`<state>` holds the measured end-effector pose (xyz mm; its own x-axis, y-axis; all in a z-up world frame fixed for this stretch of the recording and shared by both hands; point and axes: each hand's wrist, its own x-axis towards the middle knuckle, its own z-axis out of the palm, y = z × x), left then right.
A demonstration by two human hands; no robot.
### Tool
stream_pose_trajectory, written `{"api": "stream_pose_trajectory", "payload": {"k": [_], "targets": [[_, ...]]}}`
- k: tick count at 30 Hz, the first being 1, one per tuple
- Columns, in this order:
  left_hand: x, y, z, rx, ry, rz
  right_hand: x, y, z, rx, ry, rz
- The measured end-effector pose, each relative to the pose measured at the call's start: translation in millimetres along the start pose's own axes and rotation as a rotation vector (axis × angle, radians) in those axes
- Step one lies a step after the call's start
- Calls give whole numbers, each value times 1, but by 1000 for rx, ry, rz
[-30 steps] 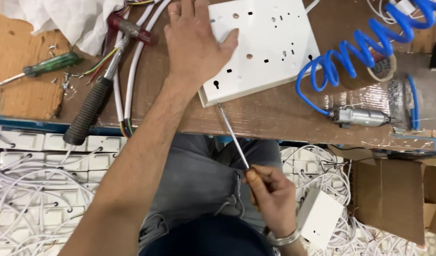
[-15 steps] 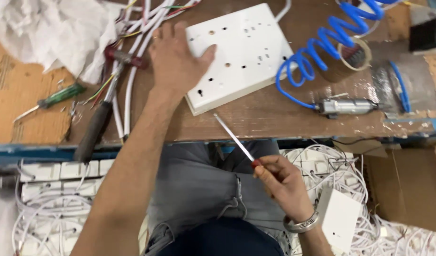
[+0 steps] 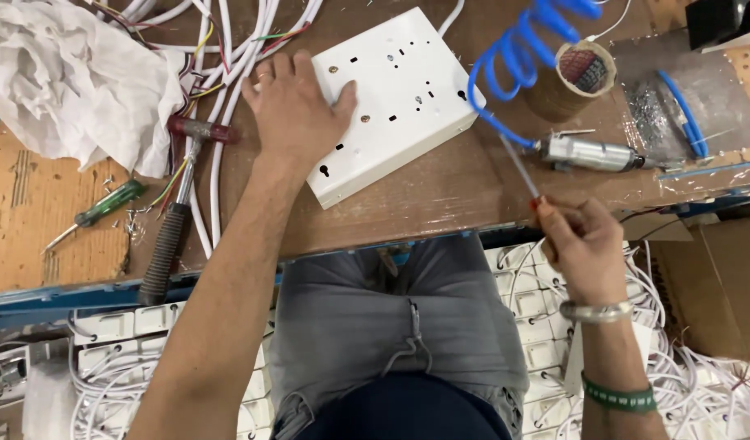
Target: The person assembles a white electrical box by inserting and tightening screws with a manual screwdriver and a pneumatic screwdriver. They alternate between tools to secure multiple screws on the box, then flip the box to inspect the assembly.
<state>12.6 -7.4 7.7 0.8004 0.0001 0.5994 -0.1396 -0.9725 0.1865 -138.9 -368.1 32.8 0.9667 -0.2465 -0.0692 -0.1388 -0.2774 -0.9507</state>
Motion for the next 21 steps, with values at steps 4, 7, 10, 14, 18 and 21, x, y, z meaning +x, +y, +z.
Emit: {"api": "stream_pose_trajectory", "payload": {"k": [4,7,10,14,18,21], "targets": [[19,19,11,13,-123,9,17,2,1,113,49,33],[40,45,29,-44,-119,50,22,16,-1,43,9,-15],[66,78,42,-69,-342,-26,11,17,5,37,34,-2],[91,117,68,-94,-448,-83,-13,15,16,-82,105,9],[94,128,86,-54,-313,-86,-37,16,26,-40,113,67],[89,126,78,-71,-320,-45,-51,12,26,-121,69,-31]]}}
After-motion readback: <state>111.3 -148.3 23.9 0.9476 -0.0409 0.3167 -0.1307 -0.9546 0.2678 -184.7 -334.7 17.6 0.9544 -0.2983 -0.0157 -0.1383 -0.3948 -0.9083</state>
